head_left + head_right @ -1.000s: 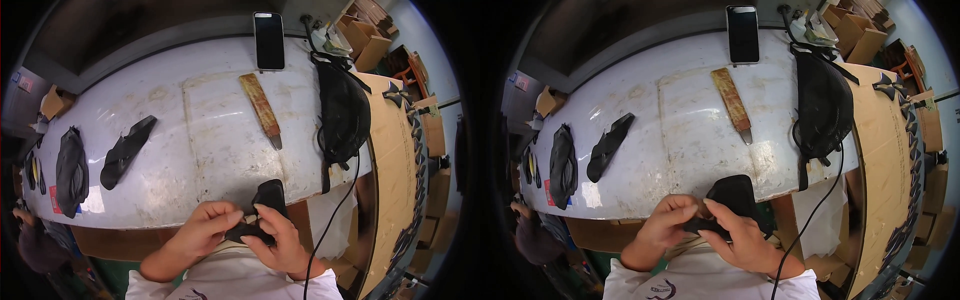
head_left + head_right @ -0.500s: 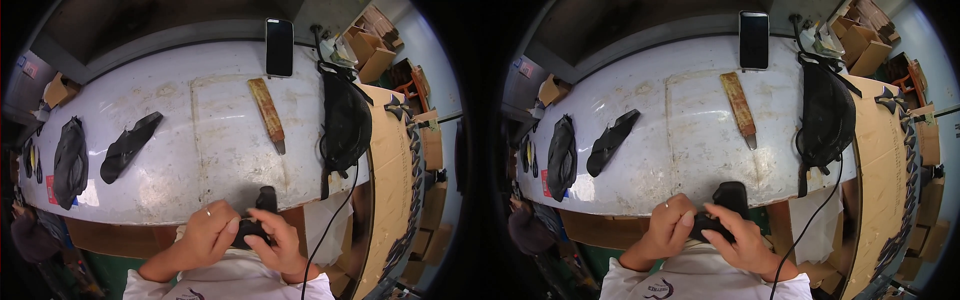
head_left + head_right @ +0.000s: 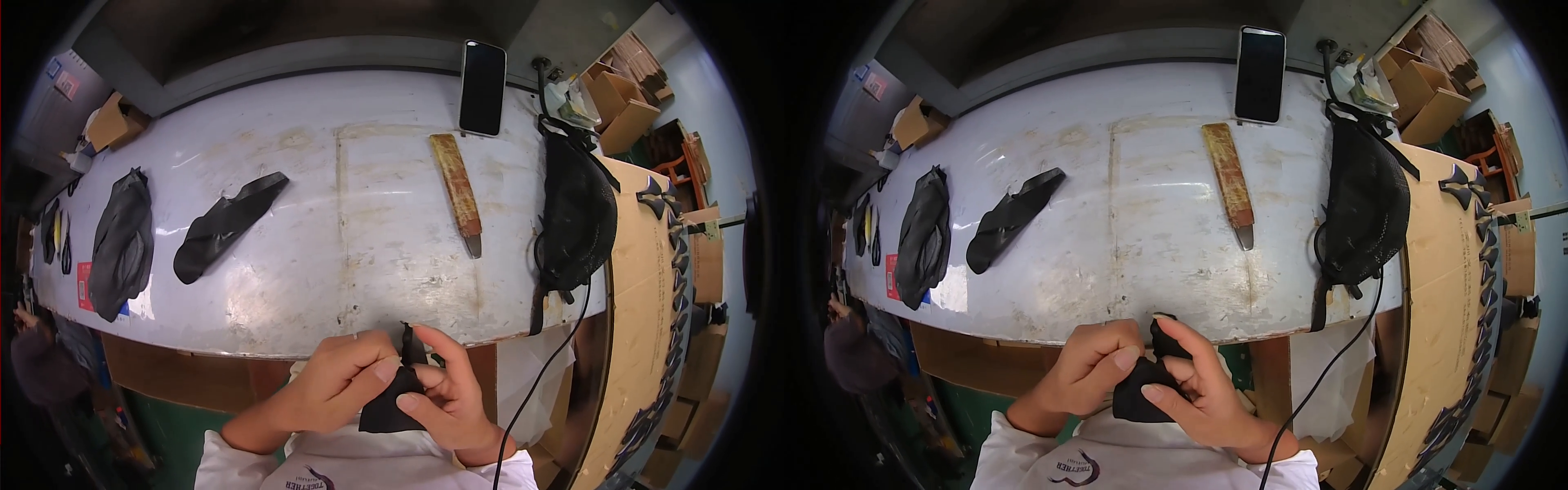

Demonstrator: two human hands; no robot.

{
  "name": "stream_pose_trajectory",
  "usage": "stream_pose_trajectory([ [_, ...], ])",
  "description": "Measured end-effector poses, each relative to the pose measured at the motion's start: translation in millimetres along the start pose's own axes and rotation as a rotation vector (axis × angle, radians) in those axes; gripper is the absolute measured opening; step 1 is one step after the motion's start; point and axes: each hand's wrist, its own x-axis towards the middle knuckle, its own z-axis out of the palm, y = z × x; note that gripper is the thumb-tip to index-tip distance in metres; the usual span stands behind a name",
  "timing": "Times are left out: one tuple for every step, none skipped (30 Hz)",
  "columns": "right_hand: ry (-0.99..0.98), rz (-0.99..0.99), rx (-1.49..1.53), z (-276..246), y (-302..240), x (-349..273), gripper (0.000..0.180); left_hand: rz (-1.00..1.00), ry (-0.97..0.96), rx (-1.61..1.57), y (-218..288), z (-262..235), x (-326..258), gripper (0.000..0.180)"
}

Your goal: Inspect and check the quality of bicycle saddle covers for alignment and defects.

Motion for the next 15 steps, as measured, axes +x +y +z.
stream_pose_trajectory([
  [-0.005,0.003,0.000,1,0,0,0.072,-0.023,-0.027,0.013,0,-3,0,0.020],
  [-0.018,0.010,-0.011,0,0,1,0.072,-0.043,-0.058,0.025,0,-5,0,0.019],
  [-0.029,0.017,-0.022,0,0,1,0.072,-0.042,-0.056,0.024,1,-4,-1,0.019],
  [-0.030,0.017,-0.023,0,-1,2,0.072,-0.014,-0.032,0.033,2,-2,-1,0.021],
  [-0.057,0.047,0.042,0,-4,2,0.072,0.012,-0.010,0.039,3,0,-3,0.024],
  [-0.084,0.076,0.108,1,-6,2,0.071,0.011,-0.011,0.036,1,1,-4,0.024],
  [-0.080,0.078,0.107,1,-9,3,0.071,0.058,-0.013,0.045,-2,1,-5,0.025],
  [-0.089,0.129,0.174,2,-12,4,0.071,0.106,-0.013,0.058,-4,1,-7,0.027],
  [-0.097,0.181,0.241,2,-13,5,0.072,0.106,-0.012,0.058,-3,4,-7,0.027],
  [-0.097,0.181,0.241,4,-12,4,0.072,0.075,0.048,-0.042,-3,8,-6,0.028],
  [-0.054,0.094,0.196,6,-11,3,0.072,0.047,0.109,-0.141,-3,10,-5,0.030],
  [-0.012,0.007,0.151,7,-10,4,0.072,0.049,0.110,-0.140,-8,10,-8,0.030],
  [0.012,-0.055,0.097,8,-11,4,0.072,-0.042,0.067,-0.259,-16,8,-13,0.027],
  [0.013,-0.056,0.094,9,-11,6,0.072,-0.135,0.021,-0.379,-17,6,-12,0.023],
  [0.052,-0.078,0.050,10,-11,8,0.072,0.083,0.039,-0.005,-11,3,-11,0.026],
])
